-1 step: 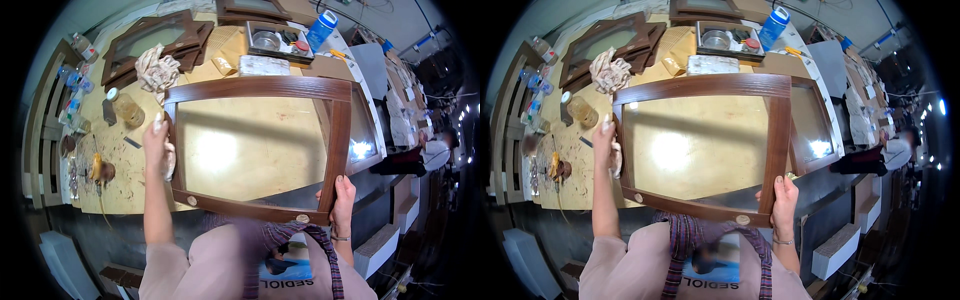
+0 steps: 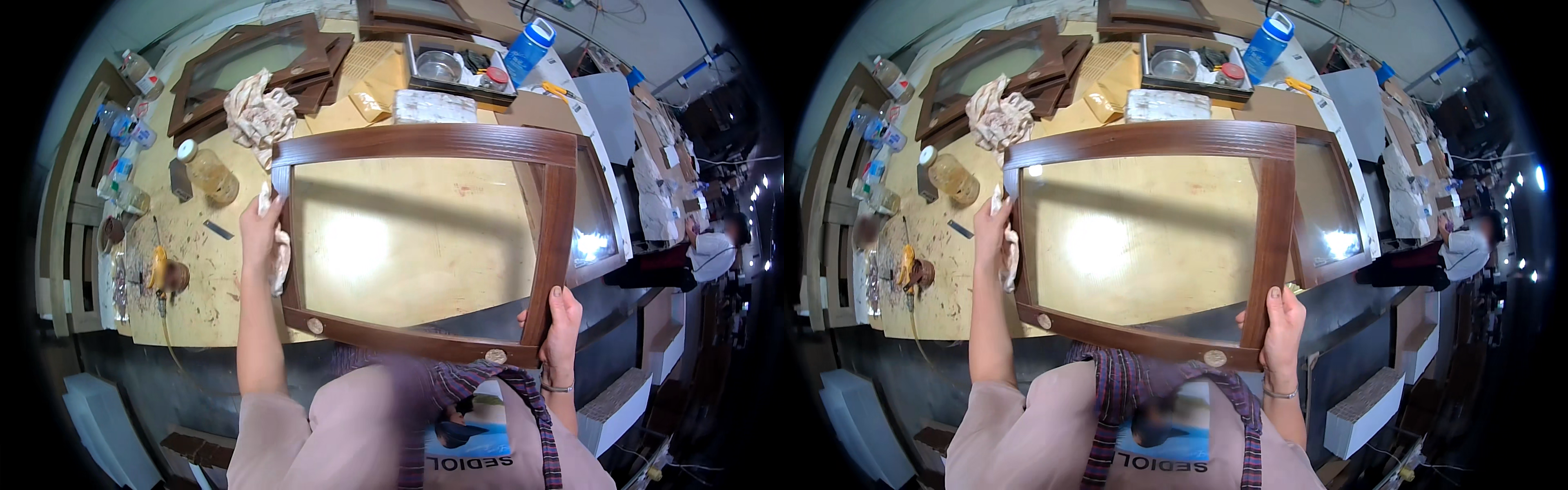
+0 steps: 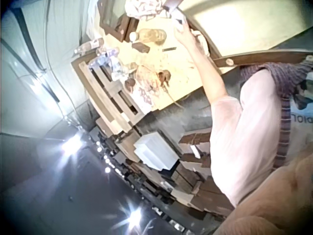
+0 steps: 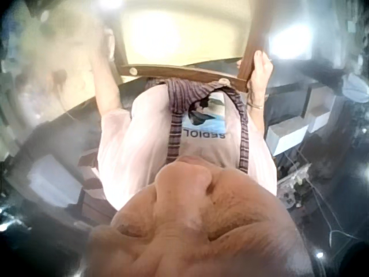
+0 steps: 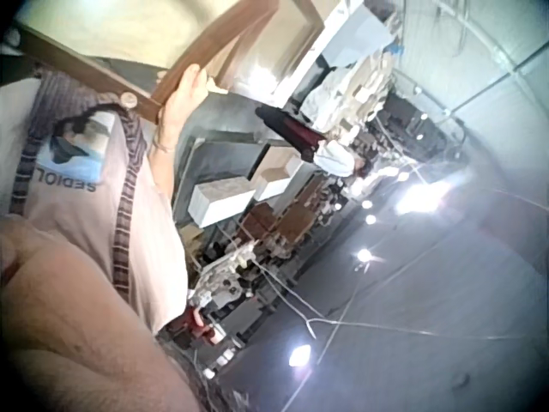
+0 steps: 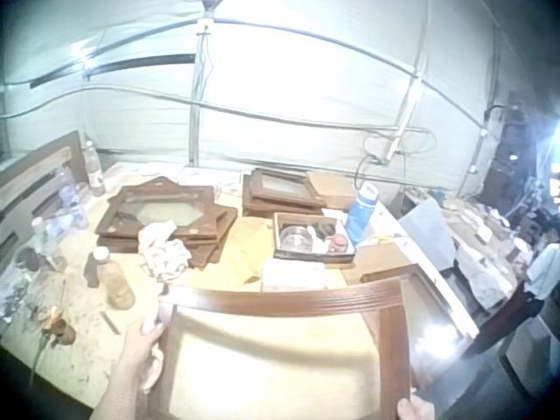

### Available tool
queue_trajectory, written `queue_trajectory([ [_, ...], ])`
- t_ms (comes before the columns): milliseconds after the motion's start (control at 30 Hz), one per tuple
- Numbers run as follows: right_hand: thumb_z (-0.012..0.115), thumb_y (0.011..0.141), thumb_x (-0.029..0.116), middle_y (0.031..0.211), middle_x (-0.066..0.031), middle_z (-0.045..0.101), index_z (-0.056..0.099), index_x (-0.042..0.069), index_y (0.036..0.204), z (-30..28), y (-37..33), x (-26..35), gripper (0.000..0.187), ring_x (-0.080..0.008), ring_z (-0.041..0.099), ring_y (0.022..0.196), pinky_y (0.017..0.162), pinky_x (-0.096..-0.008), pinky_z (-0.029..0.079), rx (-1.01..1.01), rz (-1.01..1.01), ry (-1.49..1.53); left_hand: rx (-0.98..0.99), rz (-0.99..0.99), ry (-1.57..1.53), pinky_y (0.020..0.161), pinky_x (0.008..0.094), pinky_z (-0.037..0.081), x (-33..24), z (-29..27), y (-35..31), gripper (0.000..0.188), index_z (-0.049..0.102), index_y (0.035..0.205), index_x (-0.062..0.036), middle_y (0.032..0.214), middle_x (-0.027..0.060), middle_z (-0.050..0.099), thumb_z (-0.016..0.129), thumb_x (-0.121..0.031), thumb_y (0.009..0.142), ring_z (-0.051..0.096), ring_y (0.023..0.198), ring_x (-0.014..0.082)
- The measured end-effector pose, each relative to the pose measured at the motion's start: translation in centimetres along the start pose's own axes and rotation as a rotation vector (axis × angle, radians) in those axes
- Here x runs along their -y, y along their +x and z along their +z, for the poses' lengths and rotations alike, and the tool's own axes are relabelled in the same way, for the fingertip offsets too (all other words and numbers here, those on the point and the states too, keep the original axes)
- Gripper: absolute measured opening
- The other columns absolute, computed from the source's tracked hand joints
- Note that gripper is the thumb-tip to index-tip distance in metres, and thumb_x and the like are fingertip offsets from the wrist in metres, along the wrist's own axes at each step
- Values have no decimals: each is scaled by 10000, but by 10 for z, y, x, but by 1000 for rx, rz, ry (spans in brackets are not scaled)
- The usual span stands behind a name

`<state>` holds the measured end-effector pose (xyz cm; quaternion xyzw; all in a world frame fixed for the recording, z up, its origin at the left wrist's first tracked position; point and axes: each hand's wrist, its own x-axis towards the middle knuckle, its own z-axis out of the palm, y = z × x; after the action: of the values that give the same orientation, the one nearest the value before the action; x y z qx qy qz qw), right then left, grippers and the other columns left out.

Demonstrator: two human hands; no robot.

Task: The person cleans wooden frames with glass inserts using a cloth and liquid from a bottle, while also using a small scraper to clean the frame edges.

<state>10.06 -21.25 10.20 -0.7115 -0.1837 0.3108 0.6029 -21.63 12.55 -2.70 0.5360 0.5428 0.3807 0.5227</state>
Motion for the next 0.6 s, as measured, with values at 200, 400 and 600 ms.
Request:
queue_trajectory([
  [200,490,1001,287,683,-129,633,560,-9,917,-16,35,-14,315,-190,628,554,528,-292,521,76,8,53,-12,-114,-546,756,267,497,10,12,22,260,632,1119,58,1022,75,682,658,-81,901,639,887,127],
  [400,498,986,397,855,-193,663,547,5,1046,-47,58,0,400,-263,676,674,597,-356,571,105,51,188,44,24,-723,755,263,497,-20,56,33,243,643,1096,49,1003,69,682,679,-68,885,634,849,127],
  [600,549,964,369,774,-178,663,575,20,948,-38,79,7,350,-231,667,606,533,-325,556,-3,22,66,-72,158,-330,641,232,461,-17,54,29,218,665,1093,1,889,25,671,669,-110,906,585,725,77],
])
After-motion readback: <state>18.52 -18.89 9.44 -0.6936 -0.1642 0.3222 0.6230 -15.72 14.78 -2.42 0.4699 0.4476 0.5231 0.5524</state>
